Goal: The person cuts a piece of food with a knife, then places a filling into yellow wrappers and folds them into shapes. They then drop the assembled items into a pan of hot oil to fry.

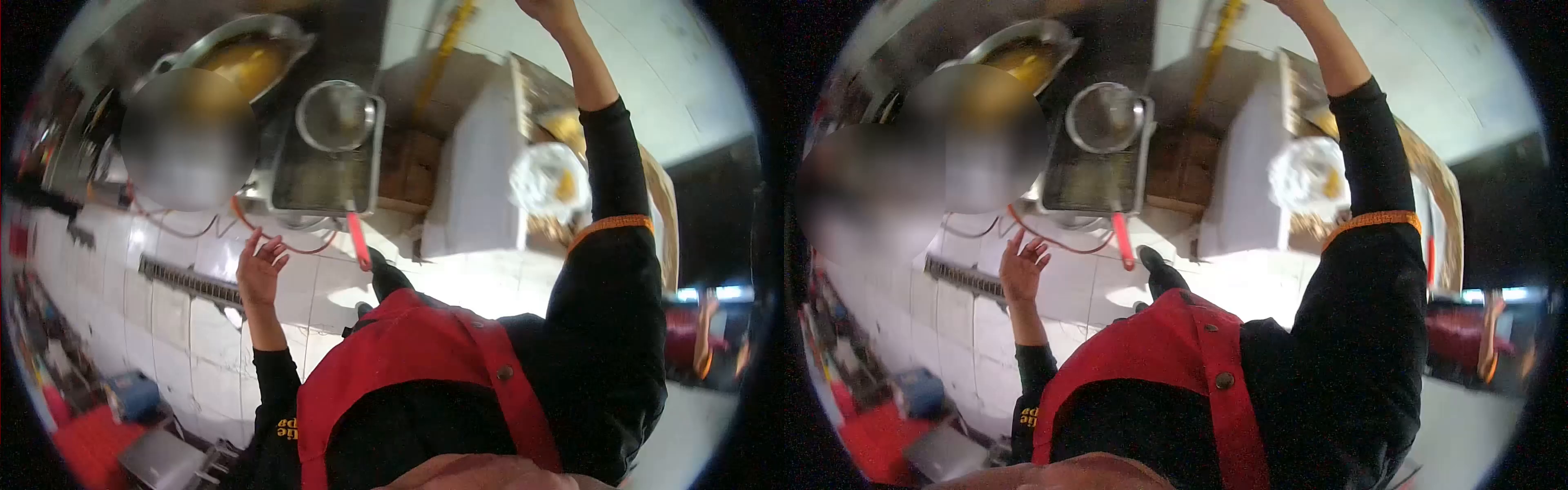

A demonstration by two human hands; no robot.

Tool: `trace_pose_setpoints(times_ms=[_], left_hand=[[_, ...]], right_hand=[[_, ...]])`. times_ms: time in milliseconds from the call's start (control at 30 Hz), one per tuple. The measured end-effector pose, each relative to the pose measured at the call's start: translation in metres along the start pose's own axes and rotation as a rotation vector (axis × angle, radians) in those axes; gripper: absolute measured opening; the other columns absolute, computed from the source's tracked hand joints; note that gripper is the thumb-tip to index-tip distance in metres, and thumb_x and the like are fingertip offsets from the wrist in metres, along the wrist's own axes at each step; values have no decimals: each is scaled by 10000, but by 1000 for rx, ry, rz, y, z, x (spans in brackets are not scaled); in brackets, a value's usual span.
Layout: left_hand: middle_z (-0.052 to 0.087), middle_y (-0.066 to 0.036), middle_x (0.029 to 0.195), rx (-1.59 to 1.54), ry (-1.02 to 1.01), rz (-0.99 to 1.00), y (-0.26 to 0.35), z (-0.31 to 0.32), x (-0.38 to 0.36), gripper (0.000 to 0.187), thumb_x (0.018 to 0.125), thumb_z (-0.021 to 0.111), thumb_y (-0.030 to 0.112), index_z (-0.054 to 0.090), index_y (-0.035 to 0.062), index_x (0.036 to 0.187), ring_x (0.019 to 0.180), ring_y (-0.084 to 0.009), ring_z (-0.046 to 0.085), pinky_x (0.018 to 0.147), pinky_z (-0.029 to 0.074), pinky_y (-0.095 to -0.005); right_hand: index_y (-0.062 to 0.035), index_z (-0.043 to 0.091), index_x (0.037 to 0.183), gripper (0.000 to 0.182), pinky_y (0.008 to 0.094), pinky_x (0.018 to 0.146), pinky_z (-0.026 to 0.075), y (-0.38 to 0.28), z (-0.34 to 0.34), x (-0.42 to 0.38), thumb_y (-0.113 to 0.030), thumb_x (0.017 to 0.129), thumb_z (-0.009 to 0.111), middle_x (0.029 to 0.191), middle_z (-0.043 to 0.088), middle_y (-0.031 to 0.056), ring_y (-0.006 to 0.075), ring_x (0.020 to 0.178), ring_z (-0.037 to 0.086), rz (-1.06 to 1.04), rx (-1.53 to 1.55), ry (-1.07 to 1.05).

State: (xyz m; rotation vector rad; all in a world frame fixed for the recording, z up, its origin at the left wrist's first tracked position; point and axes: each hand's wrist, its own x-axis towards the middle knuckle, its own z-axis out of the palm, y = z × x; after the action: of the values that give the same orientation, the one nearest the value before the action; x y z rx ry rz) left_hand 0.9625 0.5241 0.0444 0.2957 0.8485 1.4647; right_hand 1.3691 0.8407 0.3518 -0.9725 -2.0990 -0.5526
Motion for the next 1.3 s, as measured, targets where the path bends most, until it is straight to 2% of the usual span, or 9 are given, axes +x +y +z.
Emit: trace_pose_setpoints(times_ms=[100,167,300,500,633,833,933,1067,1300], left_hand=[[571,-162,1034,38,-25,-53,-10,8,1,460,897,330,358,373,102,1277,914,-230,558,779,459,-368],[571,-158,1027,61,-68,-69,-16,23,1,456,898,336,354,377,100,1275,904,-226,559,776,458,-366],[571,-148,1005,94,-142,-93,-25,72,4,448,901,369,338,383,86,1270,870,-213,559,764,456,-350],[569,-172,992,215,-261,-15,-50,167,-10,431,895,410,320,408,49,1230,844,-207,561,753,457,-322],[596,-134,958,395,-542,42,-94,254,-9,313,873,481,211,478,26,1126,855,-181,570,747,460,-283],[606,-106,974,761,-900,110,-182,407,0,189,860,499,72,576,-48,984,882,-142,580,772,449,-254],[635,-89,882,855,-759,221,-238,448,26,186,851,520,89,601,-35,964,777,-140,607,694,469,-247],[646,-88,689,1398,-583,567,-272,459,61,167,764,592,119,647,18,885,603,-141,621,563,470,-261],[607,-161,960,1592,-685,367,-308,440,90,501,609,642,142,547,-38,1067,923,-223,579,784,431,-315]], right_hand=[[12,524,625,279,341,448,392,13,-82,-56,-200,711,684,511,484,143,209,441,432,268,-90,-34],[-87,636,795,285,333,552,463,40,-117,-109,-370,770,617,652,612,92,220,596,602,453,-262,-252],[-100,640,775,186,349,587,478,50,-152,-192,-279,776,589,708,628,107,274,648,608,510,-179,-359],[-48,639,889,164,263,601,470,7,-143,-253,-1,750,566,776,650,74,102,694,600,538,521,-269],[-58,645,840,175,350,614,493,2,-114,-280,-10,698,554,777,635,138,272,710,617,173,371,-536],[-37,578,837,160,417,682,480,53,-117,-307,-75,682,570,763,587,199,352,748,599,439,-115,-634],[-30,531,1001,432,406,734,476,71,-113,-320,-306,689,648,898,585,196,319,847,592,315,-147,-879],[-58,559,1048,361,383,805,463,74,-95,-329,-222,729,605,1025,571,156,307,946,568,402,-74,-922],[-153,624,1003,370,358,787,470,103,-65,-323,-239,644,652,1060,565,139,305,994,547,246,155,-1117]])
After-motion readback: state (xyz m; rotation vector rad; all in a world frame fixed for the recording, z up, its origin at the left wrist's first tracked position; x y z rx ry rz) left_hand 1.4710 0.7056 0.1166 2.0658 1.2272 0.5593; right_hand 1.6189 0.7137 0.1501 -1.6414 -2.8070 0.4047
